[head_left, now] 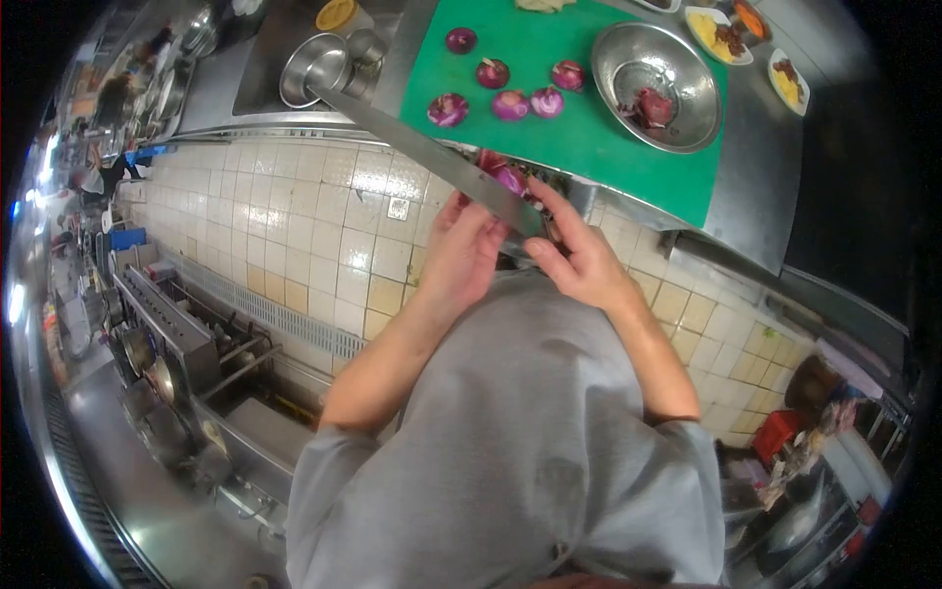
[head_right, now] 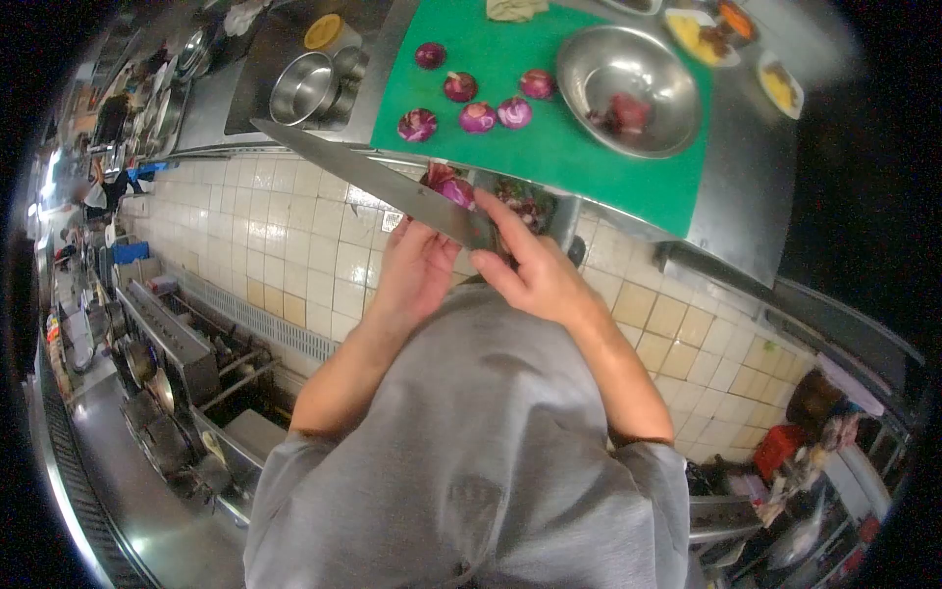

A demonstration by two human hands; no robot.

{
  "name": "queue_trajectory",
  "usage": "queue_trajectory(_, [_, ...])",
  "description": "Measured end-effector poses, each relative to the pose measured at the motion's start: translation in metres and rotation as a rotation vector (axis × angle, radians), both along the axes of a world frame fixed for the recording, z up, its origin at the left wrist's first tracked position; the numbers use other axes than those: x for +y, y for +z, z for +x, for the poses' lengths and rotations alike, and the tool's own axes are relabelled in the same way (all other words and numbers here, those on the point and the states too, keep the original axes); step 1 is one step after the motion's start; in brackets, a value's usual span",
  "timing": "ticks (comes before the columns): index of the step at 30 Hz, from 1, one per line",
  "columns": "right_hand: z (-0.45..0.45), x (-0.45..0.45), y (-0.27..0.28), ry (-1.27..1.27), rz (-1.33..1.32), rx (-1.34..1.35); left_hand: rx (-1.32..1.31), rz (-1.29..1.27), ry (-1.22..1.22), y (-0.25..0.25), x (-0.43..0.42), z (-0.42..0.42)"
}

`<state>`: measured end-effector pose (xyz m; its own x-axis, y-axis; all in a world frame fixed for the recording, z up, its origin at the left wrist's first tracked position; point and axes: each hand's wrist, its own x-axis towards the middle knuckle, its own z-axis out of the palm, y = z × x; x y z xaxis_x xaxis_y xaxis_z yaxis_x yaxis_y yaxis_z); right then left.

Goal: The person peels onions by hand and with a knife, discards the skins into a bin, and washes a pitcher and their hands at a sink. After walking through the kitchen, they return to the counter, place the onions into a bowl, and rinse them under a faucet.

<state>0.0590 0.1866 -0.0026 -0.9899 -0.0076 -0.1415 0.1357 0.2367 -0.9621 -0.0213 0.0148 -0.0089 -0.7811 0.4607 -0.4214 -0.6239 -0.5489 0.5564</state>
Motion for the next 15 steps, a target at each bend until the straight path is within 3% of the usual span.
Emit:
queue_trajectory(6, [-0.004, -0.01, -0.013, -0.088, 0.015, 0.196, 0.092, -0.097, 0.009, 0.005, 0.001, 0.011])
queue_trajectory(10, [-0.005, -0.003, -0.017, -0.075, -0.086, 0.182, 0.099, -0.072, -0.007, 0.001, 0.002, 0.007])
queue_trajectory(12, [-0.003, -0.003, -0.009, -0.105, -0.551, -0.106, 0.062, -0.026, -0.007, 0.005, 0.006, 0.004])
queue_trajectory(15, [0.0, -0.005, -0.013, -0.076, -0.539, -0.05, 0.112, -0.13, -0.05, 0.008, 0.009, 0.005])
